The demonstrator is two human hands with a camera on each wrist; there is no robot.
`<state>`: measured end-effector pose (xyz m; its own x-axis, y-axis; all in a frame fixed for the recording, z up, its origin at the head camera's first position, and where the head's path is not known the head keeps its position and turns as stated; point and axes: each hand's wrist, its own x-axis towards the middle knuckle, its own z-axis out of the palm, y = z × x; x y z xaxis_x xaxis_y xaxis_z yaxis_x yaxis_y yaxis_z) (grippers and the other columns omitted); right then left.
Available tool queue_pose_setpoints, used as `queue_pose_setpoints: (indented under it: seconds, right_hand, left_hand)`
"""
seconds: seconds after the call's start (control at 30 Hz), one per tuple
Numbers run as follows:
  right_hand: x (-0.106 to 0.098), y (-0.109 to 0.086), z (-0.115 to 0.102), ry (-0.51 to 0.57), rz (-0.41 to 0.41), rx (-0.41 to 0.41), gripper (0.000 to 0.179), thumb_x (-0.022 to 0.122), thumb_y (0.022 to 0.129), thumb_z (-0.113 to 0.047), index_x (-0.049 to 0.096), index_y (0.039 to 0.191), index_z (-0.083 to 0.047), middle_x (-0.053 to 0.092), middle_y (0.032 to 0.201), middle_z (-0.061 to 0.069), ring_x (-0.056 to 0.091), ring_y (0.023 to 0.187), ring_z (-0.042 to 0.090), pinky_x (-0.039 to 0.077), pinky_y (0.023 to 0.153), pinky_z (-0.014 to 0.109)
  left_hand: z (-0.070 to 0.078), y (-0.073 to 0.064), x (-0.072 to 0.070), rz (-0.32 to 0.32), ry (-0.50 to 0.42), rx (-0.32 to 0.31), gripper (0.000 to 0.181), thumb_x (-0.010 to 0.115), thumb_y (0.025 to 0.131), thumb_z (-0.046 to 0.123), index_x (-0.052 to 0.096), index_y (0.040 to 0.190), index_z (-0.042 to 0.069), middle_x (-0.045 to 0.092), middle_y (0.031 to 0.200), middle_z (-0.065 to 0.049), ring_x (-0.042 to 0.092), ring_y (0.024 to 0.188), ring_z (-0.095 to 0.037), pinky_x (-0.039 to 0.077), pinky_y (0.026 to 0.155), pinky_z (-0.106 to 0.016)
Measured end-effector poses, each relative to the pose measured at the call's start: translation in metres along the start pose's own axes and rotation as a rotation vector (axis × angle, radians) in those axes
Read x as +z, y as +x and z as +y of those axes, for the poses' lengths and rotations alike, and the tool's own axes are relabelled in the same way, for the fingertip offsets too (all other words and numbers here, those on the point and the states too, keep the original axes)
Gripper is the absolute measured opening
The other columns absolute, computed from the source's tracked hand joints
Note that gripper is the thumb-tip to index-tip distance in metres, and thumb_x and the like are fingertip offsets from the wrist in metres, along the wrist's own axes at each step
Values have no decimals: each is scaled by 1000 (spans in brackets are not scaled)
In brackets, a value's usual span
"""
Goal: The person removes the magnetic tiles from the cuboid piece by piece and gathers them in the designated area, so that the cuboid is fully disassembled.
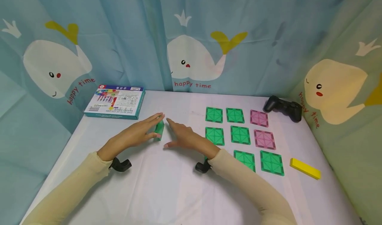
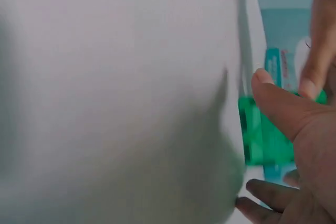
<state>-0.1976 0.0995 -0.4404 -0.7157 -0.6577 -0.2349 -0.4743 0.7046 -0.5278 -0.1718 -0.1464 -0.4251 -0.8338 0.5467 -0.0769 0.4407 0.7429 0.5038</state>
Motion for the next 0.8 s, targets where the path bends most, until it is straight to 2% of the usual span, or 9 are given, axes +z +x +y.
queue_pose_setpoints:
  seconds: [0.07, 0.13, 0.3, 0.4, 0.6, 0.8]
  right_hand:
    - [7, 12, -9, -14, -8, -8, 118, 79, 93, -53, 1, 171, -11, 21, 175, 13, 27, 159, 37, 30, 120, 71]
    - [12, 20, -15, -34, 1, -7, 118, 78, 94, -52, -2, 170, -9, 20, 175, 13, 26, 159, 36, 32, 118, 71]
    - [16, 31, -23, -136, 58, 3, 104, 75, 99, -43, 8, 170, -7, 34, 169, 16, 36, 153, 36, 41, 110, 65]
    - [13, 31, -21, -136, 70, -1, 98, 76, 99, -39, 16, 170, -10, 40, 164, 18, 40, 149, 37, 42, 109, 65]
    - [1, 17, -3, -23, 61, -55, 87, 81, 97, -32, 32, 167, -12, 46, 147, 17, 46, 135, 32, 43, 109, 54]
    - [-18, -16, 17, 12, 48, -75, 83, 86, 91, -29, 44, 161, -11, 47, 133, 11, 45, 124, 27, 47, 102, 44]
  left_hand:
    - [-1, 0, 0, 3, 0, 3, 82, 68, 104, 37, 23, 170, 14, 18, 177, -8, 31, 158, -32, 38, 122, -56]
    - [-3, -1, 1, 7, 3, 1, 83, 67, 104, 38, 23, 170, 13, 18, 177, -8, 31, 158, -32, 38, 122, -55]
    - [-11, -5, 1, 33, -9, -15, 84, 67, 104, 37, 22, 169, 10, 18, 177, -9, 31, 158, -32, 38, 122, -55]
    - [-14, -5, 2, 39, -13, -14, 84, 68, 104, 35, 22, 169, 8, 19, 176, -11, 30, 158, -33, 37, 122, -55]
    - [-22, -7, 10, 17, -28, -29, 84, 69, 104, 32, 22, 168, 4, 24, 174, -15, 31, 158, -35, 34, 124, -54]
    - [-24, -12, 17, -28, -78, -63, 86, 67, 105, 40, 21, 169, 7, 25, 174, -12, 27, 160, -31, 25, 129, -50]
